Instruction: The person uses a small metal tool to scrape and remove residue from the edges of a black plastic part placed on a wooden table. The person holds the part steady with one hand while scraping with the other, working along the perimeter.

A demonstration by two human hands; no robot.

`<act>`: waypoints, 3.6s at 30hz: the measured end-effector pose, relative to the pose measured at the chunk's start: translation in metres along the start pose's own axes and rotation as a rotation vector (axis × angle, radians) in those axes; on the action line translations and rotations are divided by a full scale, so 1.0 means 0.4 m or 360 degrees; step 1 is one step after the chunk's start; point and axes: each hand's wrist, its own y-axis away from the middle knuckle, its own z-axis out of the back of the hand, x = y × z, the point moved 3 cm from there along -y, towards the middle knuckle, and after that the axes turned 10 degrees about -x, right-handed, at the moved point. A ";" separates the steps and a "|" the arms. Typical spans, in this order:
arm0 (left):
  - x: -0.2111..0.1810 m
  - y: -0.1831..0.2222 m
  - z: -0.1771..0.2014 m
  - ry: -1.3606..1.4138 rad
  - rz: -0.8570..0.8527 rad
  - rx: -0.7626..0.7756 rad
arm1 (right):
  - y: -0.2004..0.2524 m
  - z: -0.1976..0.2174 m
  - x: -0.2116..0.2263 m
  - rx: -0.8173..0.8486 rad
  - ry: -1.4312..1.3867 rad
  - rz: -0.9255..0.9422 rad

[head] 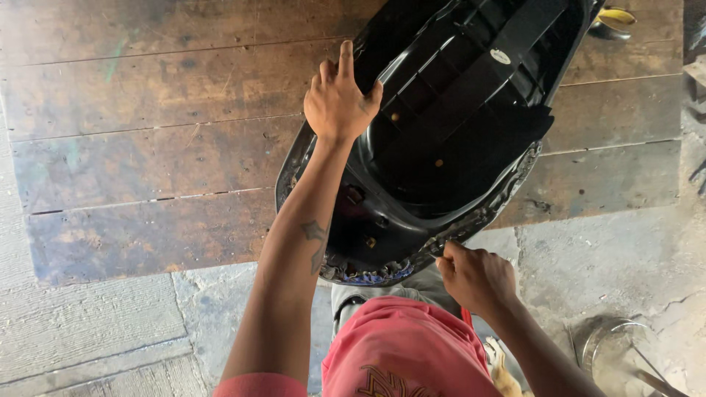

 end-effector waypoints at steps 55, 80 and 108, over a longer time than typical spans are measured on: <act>0.008 0.007 -0.012 0.0023 0.0012 0.0066 | 0.006 -0.073 0.045 0.0279 0.0071 0.0073; 0.154 0.094 0.193 -0.0105 0.0350 0.0597 | 0.014 0.000 -0.045 -0.0338 -0.0056 0.0257; 0.180 0.122 0.205 0.0166 0.0496 0.0766 | 0.047 -0.039 -0.131 -0.0456 -0.0390 0.0151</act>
